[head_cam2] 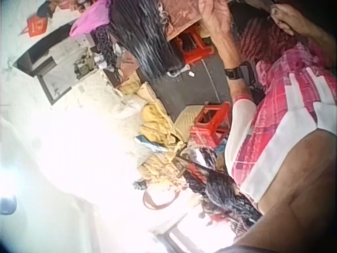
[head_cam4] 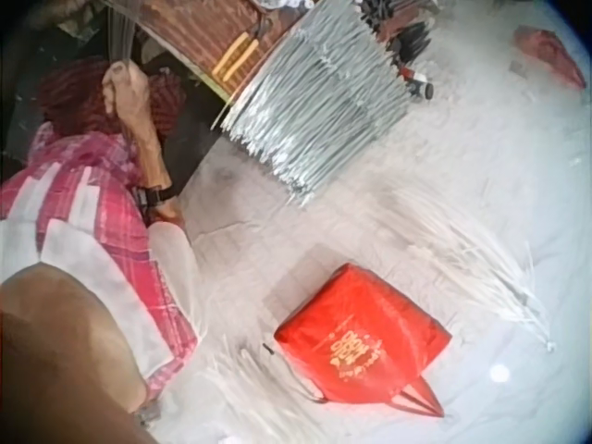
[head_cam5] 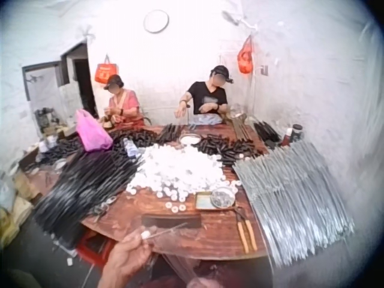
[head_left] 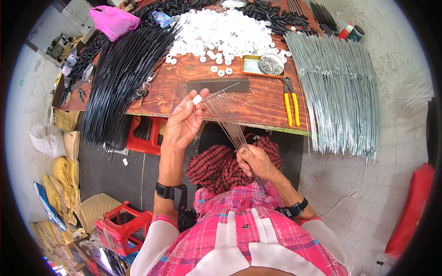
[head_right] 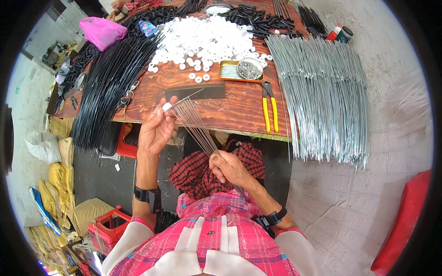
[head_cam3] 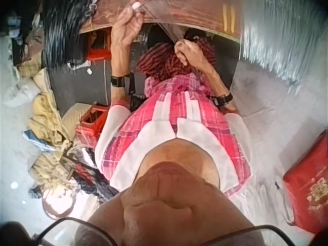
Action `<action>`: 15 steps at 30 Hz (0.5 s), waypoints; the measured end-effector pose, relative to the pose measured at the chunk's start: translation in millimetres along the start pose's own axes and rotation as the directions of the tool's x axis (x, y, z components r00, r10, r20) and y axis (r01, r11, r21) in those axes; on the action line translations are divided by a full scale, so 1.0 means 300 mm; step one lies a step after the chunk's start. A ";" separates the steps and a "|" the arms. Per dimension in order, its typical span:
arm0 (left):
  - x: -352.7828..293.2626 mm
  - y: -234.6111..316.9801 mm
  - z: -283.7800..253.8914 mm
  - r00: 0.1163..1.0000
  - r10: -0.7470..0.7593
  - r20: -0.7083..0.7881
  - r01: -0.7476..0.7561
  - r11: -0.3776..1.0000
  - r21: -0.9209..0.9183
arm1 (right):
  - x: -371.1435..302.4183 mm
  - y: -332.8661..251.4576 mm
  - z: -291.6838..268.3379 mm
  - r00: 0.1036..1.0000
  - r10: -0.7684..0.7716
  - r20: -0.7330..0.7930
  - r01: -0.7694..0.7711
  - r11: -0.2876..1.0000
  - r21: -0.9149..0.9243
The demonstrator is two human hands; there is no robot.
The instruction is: Assembling metal ribs and plastic components for umbrella frames at a factory workstation.
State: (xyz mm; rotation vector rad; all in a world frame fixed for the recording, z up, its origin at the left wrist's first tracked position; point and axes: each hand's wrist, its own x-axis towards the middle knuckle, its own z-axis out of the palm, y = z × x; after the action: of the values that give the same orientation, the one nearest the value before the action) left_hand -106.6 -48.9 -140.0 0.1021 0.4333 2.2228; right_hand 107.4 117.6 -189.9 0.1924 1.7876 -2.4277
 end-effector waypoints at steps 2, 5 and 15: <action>-0.001 0.001 0.010 1.000 -0.002 -0.010 0.002 1.000 -0.001 | -0.001 -0.001 0.004 1.000 0.007 -0.002 -0.007 1.000 0.001; 0.005 -0.006 -0.003 1.000 0.027 0.000 -0.027 0.999 0.020 | 0.005 0.000 0.003 1.000 0.012 -0.007 -0.012 1.000 -0.006; -0.022 0.009 -0.002 0.993 0.070 0.091 -0.076 0.994 0.073 | 0.001 0.011 0.017 1.000 -0.002 0.004 0.002 1.000 0.007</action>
State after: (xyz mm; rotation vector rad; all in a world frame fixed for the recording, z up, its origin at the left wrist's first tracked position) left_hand -104.4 -55.8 -139.3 0.2597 0.4722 2.2638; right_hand 107.6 111.8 -191.7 0.1866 1.7788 -2.4347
